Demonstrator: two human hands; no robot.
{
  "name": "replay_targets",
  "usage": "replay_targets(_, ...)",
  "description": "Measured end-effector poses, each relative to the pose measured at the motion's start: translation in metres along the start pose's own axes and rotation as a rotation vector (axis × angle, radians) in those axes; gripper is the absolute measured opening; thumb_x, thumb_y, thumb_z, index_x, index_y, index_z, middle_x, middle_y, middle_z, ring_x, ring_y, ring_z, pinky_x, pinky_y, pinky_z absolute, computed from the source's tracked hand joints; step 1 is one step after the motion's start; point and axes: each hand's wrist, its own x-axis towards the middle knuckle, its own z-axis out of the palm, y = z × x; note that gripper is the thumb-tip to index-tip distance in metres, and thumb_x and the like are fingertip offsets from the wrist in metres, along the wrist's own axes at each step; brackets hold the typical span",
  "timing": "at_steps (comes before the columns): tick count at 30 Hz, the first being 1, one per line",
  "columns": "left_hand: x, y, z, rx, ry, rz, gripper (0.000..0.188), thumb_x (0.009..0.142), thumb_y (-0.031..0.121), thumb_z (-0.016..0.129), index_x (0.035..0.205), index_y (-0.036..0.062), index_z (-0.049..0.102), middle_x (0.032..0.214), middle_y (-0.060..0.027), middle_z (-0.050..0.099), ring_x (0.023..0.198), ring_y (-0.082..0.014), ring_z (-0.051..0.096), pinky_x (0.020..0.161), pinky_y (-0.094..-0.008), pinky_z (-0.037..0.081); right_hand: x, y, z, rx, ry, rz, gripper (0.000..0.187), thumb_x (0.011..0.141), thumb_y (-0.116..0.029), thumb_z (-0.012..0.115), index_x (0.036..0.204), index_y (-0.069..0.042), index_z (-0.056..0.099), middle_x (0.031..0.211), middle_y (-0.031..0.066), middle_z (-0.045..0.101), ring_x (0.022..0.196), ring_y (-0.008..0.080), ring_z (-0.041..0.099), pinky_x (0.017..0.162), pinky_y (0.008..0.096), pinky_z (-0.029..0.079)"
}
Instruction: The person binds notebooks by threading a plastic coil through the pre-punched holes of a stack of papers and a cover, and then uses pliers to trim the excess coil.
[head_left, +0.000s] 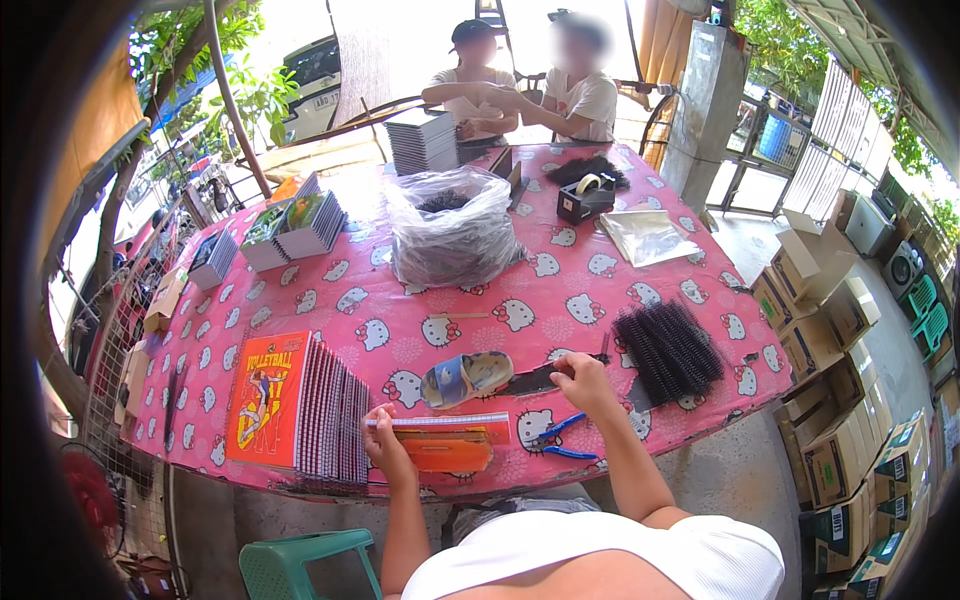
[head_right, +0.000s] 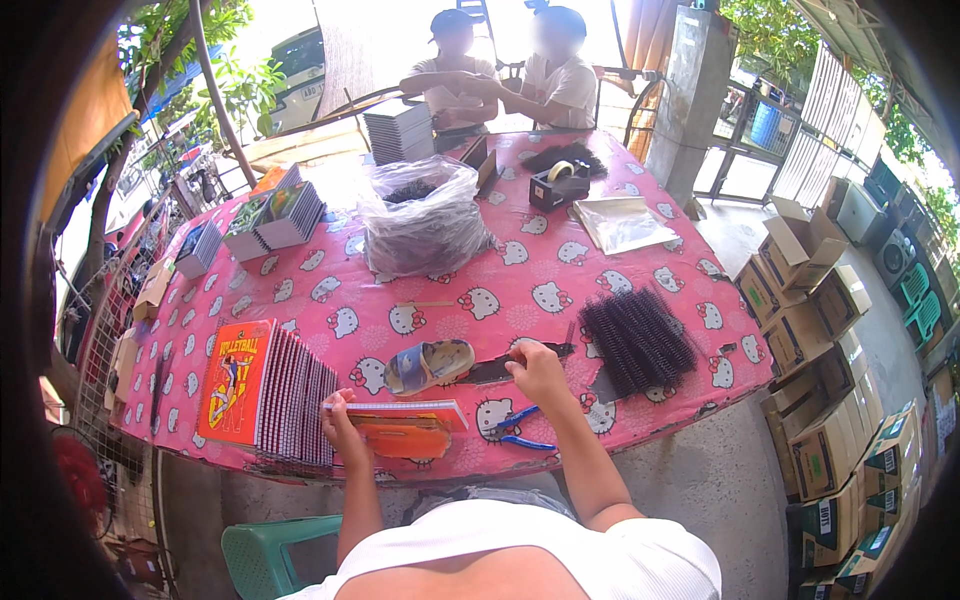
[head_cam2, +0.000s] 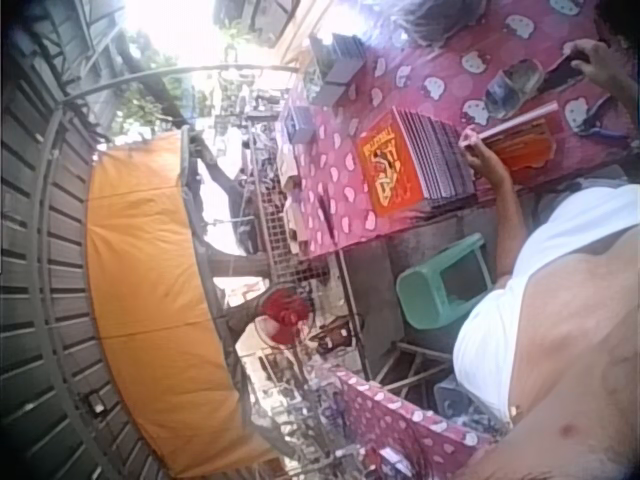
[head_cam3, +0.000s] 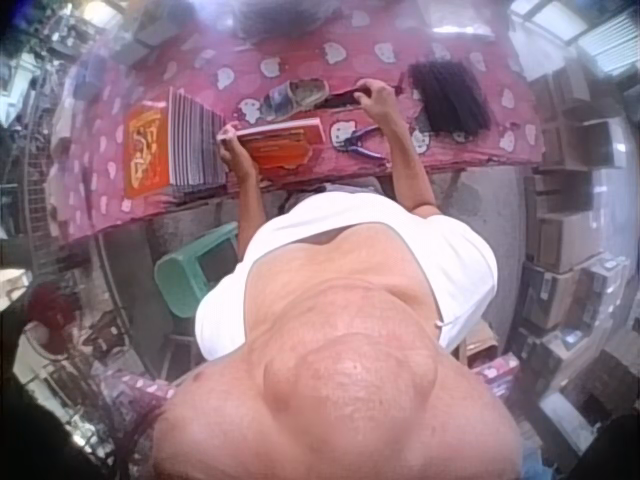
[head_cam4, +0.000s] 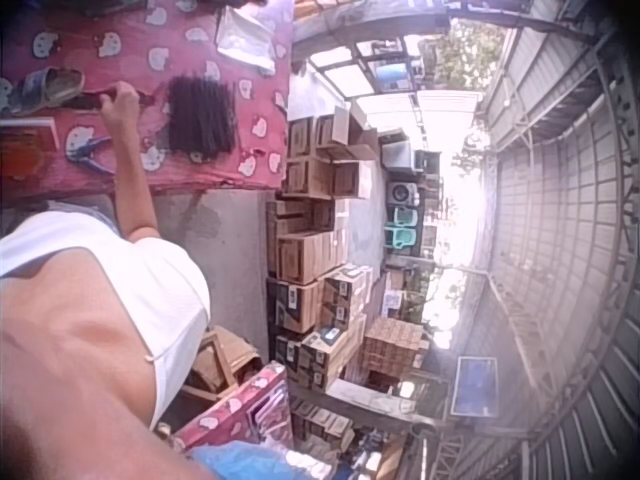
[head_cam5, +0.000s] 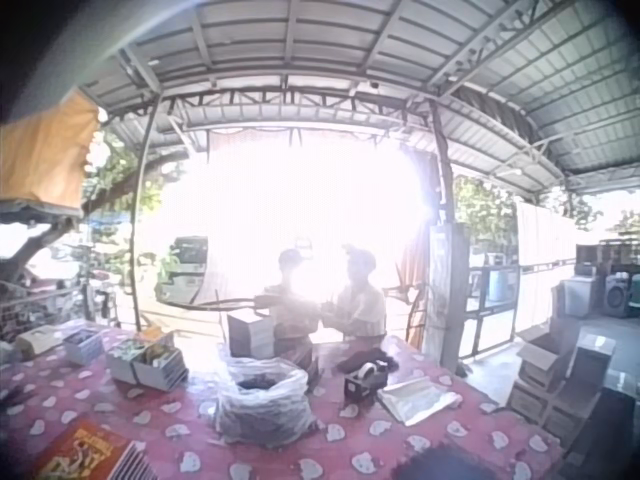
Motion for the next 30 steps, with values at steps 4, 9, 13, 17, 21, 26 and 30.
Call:
replay_targets(4, 0.000, 0.002, 0.002, 0.017, 0.005, 0.003, 0.018, 0.090, 0.020, 0.053, 0.091, 0.0027, 0.059, 0.090, -0.0044, 0.059, 0.086, -0.0119, 0.052, 0.082, -0.0279, 0.041, -0.002, -0.007, -0.001, 0.010, -0.016, 0.006, 0.020, 0.072, -0.010, 0.069, 0.087, 0.001, 0.063, 0.082, 0.0157, 0.062, 0.075, 0.0291, 0.062, 0.067, 0.0371, 0.047)
replay_targets(9, -0.001, 0.004, 0.002, 0.017, -0.001, 0.022, 0.018, 0.090, 0.020, 0.053, 0.092, 0.0025, 0.059, 0.091, -0.0043, 0.059, 0.086, -0.0120, 0.052, 0.082, -0.0276, 0.041, -0.002, -0.009, 0.006, 0.013, -0.031, -0.024, 0.020, 0.073, -0.011, 0.069, 0.087, 0.001, 0.064, 0.082, 0.0153, 0.063, 0.076, 0.0291, 0.062, 0.067, 0.0372, 0.047)
replay_targets(13, -0.002, 0.005, 0.004, 0.026, -0.007, 0.021, 0.018, 0.090, 0.020, 0.054, 0.092, 0.0025, 0.058, 0.091, -0.0043, 0.059, 0.086, -0.0117, 0.052, 0.082, -0.0269, 0.041, -0.003, -0.007, 0.007, -0.026, -0.015, -0.039, 0.018, 0.074, -0.011, 0.070, 0.086, 0.001, 0.064, 0.080, 0.0148, 0.062, 0.074, 0.0277, 0.061, 0.067, 0.0360, 0.048)
replay_targets(17, -0.002, 0.002, 0.001, 0.022, 0.010, 0.001, 0.022, 0.090, 0.019, 0.055, 0.103, 0.0016, 0.056, 0.100, -0.0053, 0.056, 0.091, -0.0124, 0.051, 0.085, -0.0271, 0.040, -0.003, -0.026, -0.003, 0.151, -0.067, 0.005, 0.017, 0.080, -0.014, 0.069, 0.090, 0.000, 0.066, 0.076, 0.0107, 0.063, 0.067, 0.0163, 0.060, 0.062, 0.0303, 0.047)
replay_targets(21, -0.009, 0.014, 0.012, 0.232, 0.162, 0.168, 0.037, 0.089, 0.020, 0.057, 0.120, 0.0013, 0.048, 0.118, -0.0103, 0.050, 0.109, -0.0185, 0.046, 0.094, -0.0319, 0.036, -0.005, -0.056, -0.002, 0.361, -0.129, 0.026, 0.019, 0.083, -0.016, 0.069, 0.091, 0.000, 0.067, 0.072, 0.0036, 0.063, 0.064, 0.0063, 0.054, 0.057, 0.0238, 0.044)
replay_targets(26, -0.037, 0.068, 0.049, 0.792, -0.205, 0.891, 0.047, 0.085, 0.029, 0.065, 0.122, 0.0048, 0.048, 0.125, -0.0145, 0.048, 0.126, -0.0274, 0.037, 0.101, -0.0405, 0.028, -0.016, -0.058, 0.017, 0.543, -0.211, 0.000, 0.018, 0.084, -0.016, 0.068, 0.091, 0.001, 0.068, 0.072, -0.0011, 0.061, 0.063, 0.0024, 0.050, 0.055, 0.0198, 0.041)
replay_targets(30, -0.050, 0.074, 0.071, 0.909, -0.621, 0.787, 0.025, 0.082, 0.029, 0.067, 0.100, 0.0114, 0.063, 0.103, -0.0088, 0.062, 0.103, -0.0225, 0.054, 0.099, -0.0416, 0.030, -0.021, -0.056, 0.021, 0.490, -0.329, -0.079, 0.018, 0.081, -0.015, 0.071, 0.091, 0.000, 0.069, 0.074, 0.0004, 0.060, 0.064, 0.0041, 0.050, 0.057, 0.0209, 0.042)
